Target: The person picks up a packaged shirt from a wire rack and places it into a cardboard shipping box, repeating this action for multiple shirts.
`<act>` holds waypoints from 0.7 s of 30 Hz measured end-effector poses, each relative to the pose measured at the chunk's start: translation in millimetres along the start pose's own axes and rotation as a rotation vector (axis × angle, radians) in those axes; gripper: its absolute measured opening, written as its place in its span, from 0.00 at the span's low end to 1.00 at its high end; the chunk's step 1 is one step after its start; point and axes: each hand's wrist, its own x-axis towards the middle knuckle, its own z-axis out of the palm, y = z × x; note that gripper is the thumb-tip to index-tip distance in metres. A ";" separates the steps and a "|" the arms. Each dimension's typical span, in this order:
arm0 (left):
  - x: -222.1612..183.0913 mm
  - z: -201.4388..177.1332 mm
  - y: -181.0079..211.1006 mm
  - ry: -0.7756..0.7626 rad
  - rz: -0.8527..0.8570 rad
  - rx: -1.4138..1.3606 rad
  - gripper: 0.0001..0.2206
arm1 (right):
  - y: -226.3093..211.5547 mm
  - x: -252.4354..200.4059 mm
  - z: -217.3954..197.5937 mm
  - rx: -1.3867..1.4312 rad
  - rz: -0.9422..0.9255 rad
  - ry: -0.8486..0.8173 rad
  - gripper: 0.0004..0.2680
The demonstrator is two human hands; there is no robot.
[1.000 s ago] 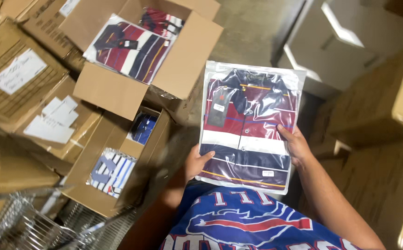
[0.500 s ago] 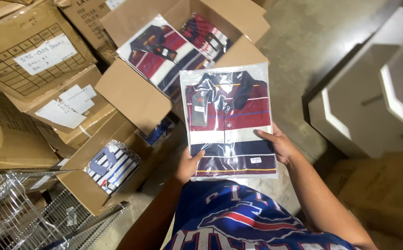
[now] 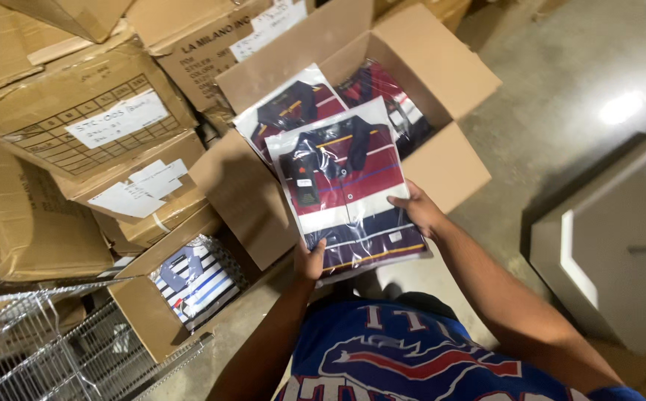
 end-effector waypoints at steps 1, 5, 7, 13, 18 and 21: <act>6.7 -6.7 13.2 0.020 0.001 0.003 0.33 | -2.4 21.8 4.6 -0.031 -0.023 -0.026 0.25; 57.3 3.9 19.0 0.133 0.002 -0.061 0.28 | -3.2 125.5 6.3 -0.158 -0.106 -0.103 0.21; 79.1 9.8 18.4 0.214 -0.014 -0.171 0.26 | -8.3 168.6 18.0 -0.232 -0.230 -0.158 0.18; 160.3 42.1 -12.2 0.262 -0.084 -0.254 0.24 | 59.4 331.6 -16.3 -0.275 -0.239 -0.262 0.19; 150.6 35.4 40.7 0.355 -0.152 -0.050 0.42 | 22.0 351.0 2.6 -0.687 -0.164 -0.307 0.21; 146.8 53.7 19.7 0.461 -0.279 0.060 0.38 | 5.0 341.9 11.8 -0.936 -0.087 -0.319 0.26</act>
